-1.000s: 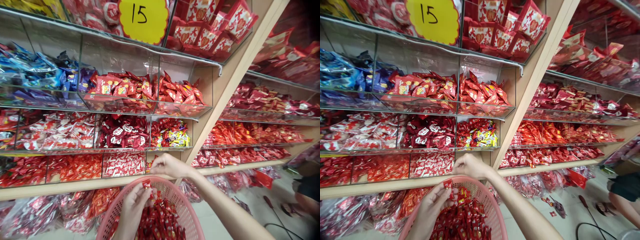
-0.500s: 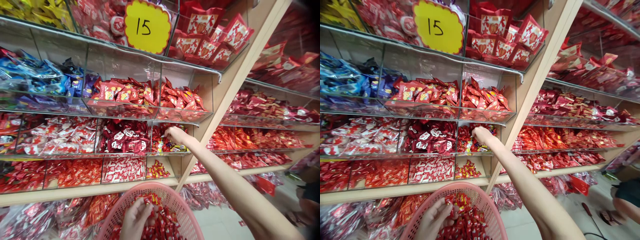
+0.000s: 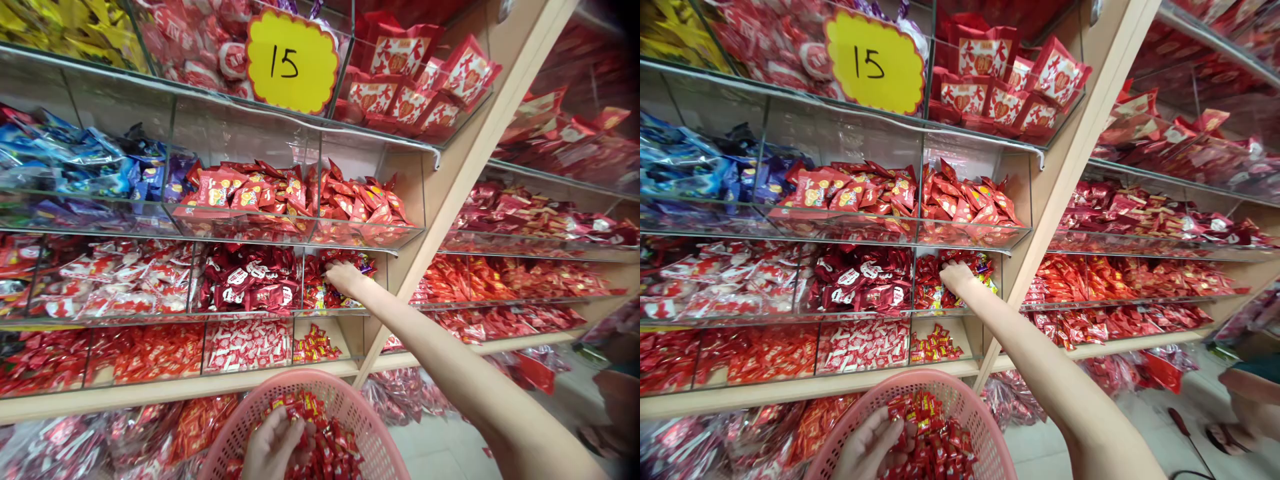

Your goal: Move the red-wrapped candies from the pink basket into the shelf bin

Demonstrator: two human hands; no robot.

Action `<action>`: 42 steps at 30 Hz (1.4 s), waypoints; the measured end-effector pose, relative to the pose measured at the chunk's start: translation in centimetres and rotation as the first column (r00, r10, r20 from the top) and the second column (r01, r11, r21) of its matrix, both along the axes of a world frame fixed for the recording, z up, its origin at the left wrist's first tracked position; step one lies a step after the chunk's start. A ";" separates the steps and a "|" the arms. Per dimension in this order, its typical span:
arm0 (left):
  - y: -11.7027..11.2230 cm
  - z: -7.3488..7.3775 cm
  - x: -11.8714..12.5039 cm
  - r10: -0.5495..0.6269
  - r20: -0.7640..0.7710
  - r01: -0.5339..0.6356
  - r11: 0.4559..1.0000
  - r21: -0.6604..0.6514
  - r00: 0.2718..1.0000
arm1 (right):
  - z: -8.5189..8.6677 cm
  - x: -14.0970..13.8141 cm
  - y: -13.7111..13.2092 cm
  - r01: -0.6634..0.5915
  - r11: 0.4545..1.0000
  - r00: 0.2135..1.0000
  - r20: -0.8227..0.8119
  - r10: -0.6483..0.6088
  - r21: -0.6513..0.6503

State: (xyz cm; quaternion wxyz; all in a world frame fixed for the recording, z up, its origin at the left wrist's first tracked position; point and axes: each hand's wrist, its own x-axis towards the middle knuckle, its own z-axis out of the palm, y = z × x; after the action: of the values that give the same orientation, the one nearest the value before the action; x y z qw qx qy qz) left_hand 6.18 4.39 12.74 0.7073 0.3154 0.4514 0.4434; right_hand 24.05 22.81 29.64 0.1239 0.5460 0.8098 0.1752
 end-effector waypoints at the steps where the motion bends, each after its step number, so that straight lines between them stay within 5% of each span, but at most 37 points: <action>1: 0.0 -0.1 0.0 -0.002 0.003 0.002 1.000 0.005 1.000 | 0.0 0.2 0.0 -0.012 1.000 1.000 0.008 0.011 0.002; 15: 0.2 -0.6 0.2 -0.001 0.035 0.002 1.000 -0.012 0.999 | 0.0 2.8 0.5 -0.183 0.981 0.983 -0.009 0.184 0.064; 23: 0.2 -0.5 0.7 -0.012 0.038 0.011 1.000 0.023 0.999 | -0.3 3.6 0.8 -0.255 0.958 0.934 -0.222 0.279 0.133; 25: 0.1 -0.3 0.8 0.003 0.044 -0.004 1.000 0.020 0.999 | -0.6 3.7 1.0 -0.237 0.958 0.820 -0.494 0.288 0.163; 28: 0.2 0.1 1.0 0.033 0.038 -0.033 0.999 0.023 0.999 | -1.1 3.7 1.4 -0.163 0.969 0.538 -0.806 0.246 0.186; 35: 0.8 0.3 0.8 0.197 0.057 -0.196 0.980 -0.023 0.979 | -1.3 2.9 -0.2 -0.006 0.994 0.217 -0.970 0.106 0.107; 39: 1.1 0.2 0.6 0.231 0.080 -0.228 0.973 -0.043 0.970 | -2.5 1.2 -4.7 -0.108 0.979 -0.098 -0.978 -0.185 -0.175; 42: 1.2 0.6 0.5 0.232 0.110 -0.225 0.972 -0.071 0.966 | -4.4 -0.5 -8.3 -0.252 0.891 -0.101 -0.906 -0.412 -0.377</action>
State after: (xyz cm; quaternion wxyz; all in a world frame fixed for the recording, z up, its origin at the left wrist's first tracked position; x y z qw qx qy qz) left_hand 6.73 5.58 13.39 0.6855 0.2140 0.4552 0.5264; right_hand 23.55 14.50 25.19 -0.3866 0.4978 0.6082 -0.4825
